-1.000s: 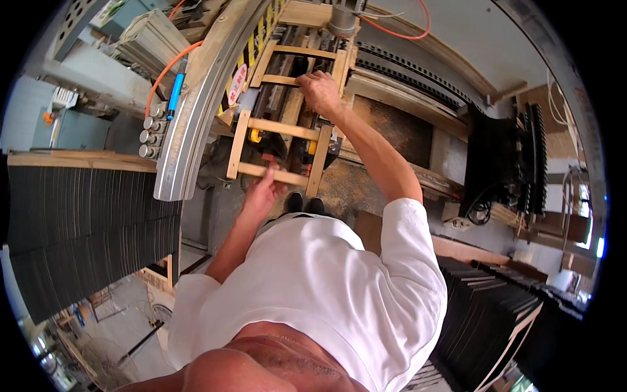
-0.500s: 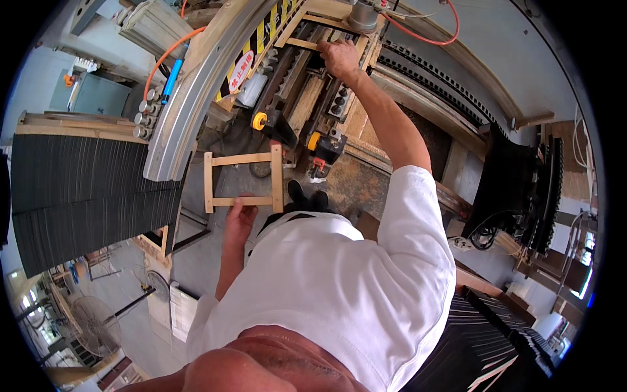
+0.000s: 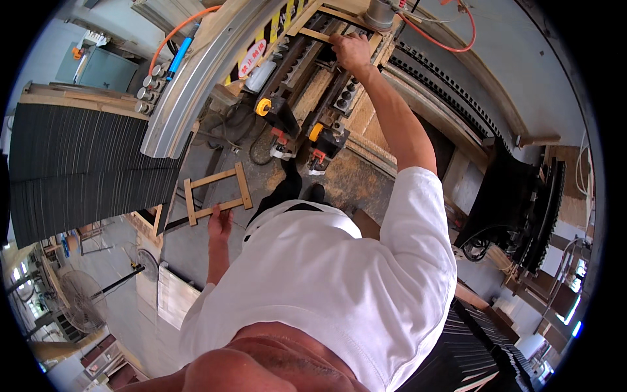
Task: The person assembles a small wooden stool by attaching four legs to a square frame. They repeatedly pick up the frame, position each leg, and secure it using a machine in a workshop setting.
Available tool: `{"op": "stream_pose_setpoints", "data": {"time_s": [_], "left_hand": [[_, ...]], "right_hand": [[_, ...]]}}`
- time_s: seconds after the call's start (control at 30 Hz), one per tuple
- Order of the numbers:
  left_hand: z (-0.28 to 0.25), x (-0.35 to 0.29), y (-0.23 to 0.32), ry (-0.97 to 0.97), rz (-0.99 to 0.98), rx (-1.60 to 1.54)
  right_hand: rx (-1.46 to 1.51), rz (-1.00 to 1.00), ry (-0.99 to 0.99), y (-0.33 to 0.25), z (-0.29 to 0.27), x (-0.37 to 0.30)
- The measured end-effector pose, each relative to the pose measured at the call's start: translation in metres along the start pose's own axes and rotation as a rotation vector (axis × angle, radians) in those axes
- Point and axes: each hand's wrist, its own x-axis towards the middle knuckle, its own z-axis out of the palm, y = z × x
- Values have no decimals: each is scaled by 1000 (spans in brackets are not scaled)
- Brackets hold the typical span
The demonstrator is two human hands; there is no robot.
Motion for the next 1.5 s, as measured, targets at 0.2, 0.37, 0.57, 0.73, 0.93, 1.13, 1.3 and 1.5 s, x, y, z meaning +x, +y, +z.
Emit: {"op": "stream_pose_setpoints", "data": {"time_s": [0.2, 0.37, 0.57, 0.73, 0.93, 1.13, 1.3, 1.5], "left_hand": [[-65, -7, -2, 152, 48, -55], [-117, -28, 8, 264, 119, -72], [-195, -53, 46, 446, 360, 89], [-246, -78, 110, 731, 478, 87], [-290, -50, 209, 632, 537, -41], [-378, 76, 317, 459, 484, 176], [-386, 177, 348, 493, 445, 324], [-402, 219, 340, 822, 497, 1053]], "right_hand": [[13, -1, 30, 2, 2, -1], [28, -6, -38, -5, 2, 5], [-184, 172, -281, 6, -3, 13], [240, 175, 50, -112, -81, -9], [821, -84, -3, -322, -115, -121], [778, 88, -763, -463, -9, -217], [568, 143, -941, -444, 79, -322], [783, 550, -1012, -402, 97, -370]]}}
